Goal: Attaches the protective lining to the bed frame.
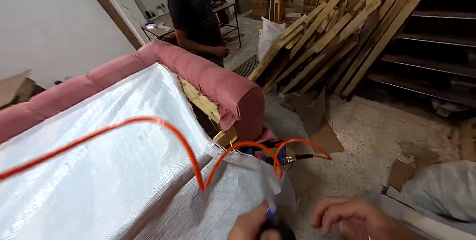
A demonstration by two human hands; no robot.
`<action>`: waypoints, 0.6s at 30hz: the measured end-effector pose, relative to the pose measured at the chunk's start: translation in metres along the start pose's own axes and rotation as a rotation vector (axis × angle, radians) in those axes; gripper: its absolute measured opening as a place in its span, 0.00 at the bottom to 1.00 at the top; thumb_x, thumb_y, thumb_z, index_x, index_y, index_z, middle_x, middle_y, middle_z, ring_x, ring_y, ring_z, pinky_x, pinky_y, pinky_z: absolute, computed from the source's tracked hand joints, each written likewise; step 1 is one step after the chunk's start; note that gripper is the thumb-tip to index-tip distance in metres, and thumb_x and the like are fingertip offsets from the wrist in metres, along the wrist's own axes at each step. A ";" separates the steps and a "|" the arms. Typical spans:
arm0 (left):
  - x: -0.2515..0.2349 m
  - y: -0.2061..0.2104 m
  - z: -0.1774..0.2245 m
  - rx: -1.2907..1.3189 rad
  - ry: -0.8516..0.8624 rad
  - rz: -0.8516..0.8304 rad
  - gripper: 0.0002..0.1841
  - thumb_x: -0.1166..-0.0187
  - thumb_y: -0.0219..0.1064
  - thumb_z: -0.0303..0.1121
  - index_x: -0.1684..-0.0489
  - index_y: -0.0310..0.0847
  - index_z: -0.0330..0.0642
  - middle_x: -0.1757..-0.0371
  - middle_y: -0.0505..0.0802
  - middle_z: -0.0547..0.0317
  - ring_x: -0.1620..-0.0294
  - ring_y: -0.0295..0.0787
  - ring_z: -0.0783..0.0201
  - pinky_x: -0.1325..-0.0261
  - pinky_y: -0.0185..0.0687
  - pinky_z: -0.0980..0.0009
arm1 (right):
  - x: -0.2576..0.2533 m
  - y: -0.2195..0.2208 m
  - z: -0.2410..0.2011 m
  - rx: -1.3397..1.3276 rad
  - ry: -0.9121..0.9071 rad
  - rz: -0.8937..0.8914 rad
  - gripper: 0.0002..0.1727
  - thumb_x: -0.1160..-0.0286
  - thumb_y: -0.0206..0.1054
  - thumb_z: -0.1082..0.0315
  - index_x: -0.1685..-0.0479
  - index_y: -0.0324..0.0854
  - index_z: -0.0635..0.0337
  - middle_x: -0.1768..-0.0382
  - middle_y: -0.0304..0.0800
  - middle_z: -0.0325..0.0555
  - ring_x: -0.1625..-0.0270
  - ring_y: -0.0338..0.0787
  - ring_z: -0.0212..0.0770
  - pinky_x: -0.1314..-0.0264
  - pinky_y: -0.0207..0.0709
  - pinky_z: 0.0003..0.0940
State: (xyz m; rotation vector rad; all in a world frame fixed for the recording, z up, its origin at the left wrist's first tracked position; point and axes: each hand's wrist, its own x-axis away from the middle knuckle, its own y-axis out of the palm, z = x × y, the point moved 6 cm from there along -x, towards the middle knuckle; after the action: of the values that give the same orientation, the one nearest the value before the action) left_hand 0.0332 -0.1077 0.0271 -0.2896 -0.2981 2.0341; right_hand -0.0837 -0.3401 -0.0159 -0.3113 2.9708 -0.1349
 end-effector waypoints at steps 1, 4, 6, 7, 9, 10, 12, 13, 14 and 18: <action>-0.043 0.013 0.024 0.034 0.074 -0.004 0.22 0.09 0.56 0.44 0.42 0.82 0.31 0.57 0.93 0.53 0.60 0.91 0.67 0.53 0.91 0.62 | 0.000 -0.002 -0.010 -0.012 -0.035 0.049 0.24 0.10 0.58 0.48 0.49 0.91 0.58 0.38 0.91 0.48 0.35 0.90 0.44 0.31 0.86 0.45; -0.131 0.045 0.062 0.046 0.204 -0.041 0.18 0.11 0.56 0.36 0.38 0.81 0.28 0.51 0.93 0.49 0.52 0.91 0.65 0.43 0.89 0.62 | 0.002 -0.024 -0.031 -0.071 -0.080 0.326 0.14 0.15 0.65 0.52 0.40 0.90 0.41 0.45 0.94 0.27 0.45 0.91 0.24 0.41 0.87 0.28; -0.161 0.059 0.068 0.095 0.205 -0.035 0.16 0.11 0.55 0.33 0.40 0.81 0.27 0.54 0.92 0.50 0.56 0.91 0.66 0.47 0.90 0.63 | -0.001 -0.046 -0.043 -0.131 -0.080 0.441 0.11 0.18 0.69 0.56 0.43 0.91 0.42 0.52 0.96 0.27 0.53 0.92 0.26 0.49 0.88 0.27; -0.172 0.060 0.068 0.106 0.211 -0.013 0.15 0.11 0.56 0.32 0.40 0.81 0.27 0.54 0.92 0.50 0.55 0.91 0.66 0.46 0.90 0.64 | -0.004 -0.057 -0.047 -0.162 -0.075 0.454 0.12 0.20 0.71 0.58 0.44 0.91 0.47 0.52 0.96 0.33 0.55 0.94 0.31 0.51 0.90 0.31; -0.190 0.038 0.067 -0.049 0.203 0.114 0.15 0.13 0.62 0.33 0.37 0.83 0.34 0.48 0.94 0.54 0.47 0.92 0.67 0.39 0.90 0.62 | -0.019 -0.083 -0.046 -0.212 -0.072 0.431 0.16 0.22 0.73 0.60 0.41 0.87 0.59 0.49 0.95 0.48 0.55 0.95 0.42 0.54 0.93 0.39; -0.196 0.013 0.062 -0.214 0.150 0.230 0.17 0.13 0.64 0.38 0.33 0.82 0.40 0.44 0.94 0.58 0.44 0.92 0.67 0.37 0.90 0.61 | -0.029 -0.096 -0.039 -0.198 -0.074 0.406 0.19 0.24 0.75 0.58 0.41 0.88 0.60 0.46 0.93 0.51 0.54 0.94 0.44 0.54 0.92 0.39; -0.196 -0.055 0.034 -0.560 -0.097 0.499 0.24 0.12 0.61 0.49 0.28 0.80 0.43 0.41 0.93 0.53 0.43 0.93 0.57 0.39 0.90 0.50 | -0.052 -0.117 -0.025 -0.087 -0.029 0.369 0.18 0.33 0.79 0.54 0.50 0.92 0.56 0.40 0.91 0.48 0.48 0.92 0.42 0.51 0.90 0.38; -0.191 -0.092 0.009 -0.660 -0.267 0.600 0.28 0.12 0.57 0.54 0.27 0.79 0.40 0.40 0.92 0.45 0.41 0.92 0.47 0.38 0.87 0.41 | -0.067 -0.122 -0.018 -0.023 0.020 0.342 0.17 0.37 0.81 0.52 0.55 0.93 0.53 0.42 0.92 0.44 0.47 0.92 0.40 0.50 0.91 0.37; -0.185 -0.123 -0.021 -0.716 -0.440 0.658 0.32 0.12 0.53 0.58 0.28 0.79 0.37 0.39 0.91 0.39 0.39 0.90 0.41 0.36 0.83 0.36 | -0.086 -0.123 -0.010 0.029 0.076 0.292 0.18 0.38 0.82 0.48 0.58 0.92 0.51 0.45 0.93 0.40 0.47 0.92 0.37 0.49 0.89 0.36; -0.170 -0.163 -0.110 -0.802 -0.890 0.474 0.45 0.16 0.40 0.72 0.56 0.91 0.37 0.53 0.94 0.37 0.46 0.92 0.37 0.44 0.83 0.31 | -0.174 -0.091 0.035 0.044 0.253 0.020 0.24 0.29 0.74 0.40 0.56 0.89 0.52 0.65 0.89 0.37 0.66 0.86 0.32 0.61 0.83 0.31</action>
State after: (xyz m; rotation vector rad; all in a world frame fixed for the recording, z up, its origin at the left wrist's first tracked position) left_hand 0.2815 -0.1750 -0.0098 0.1069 -1.7457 2.3063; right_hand 0.1079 -0.3941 -0.0163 -0.2773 3.2144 -0.2545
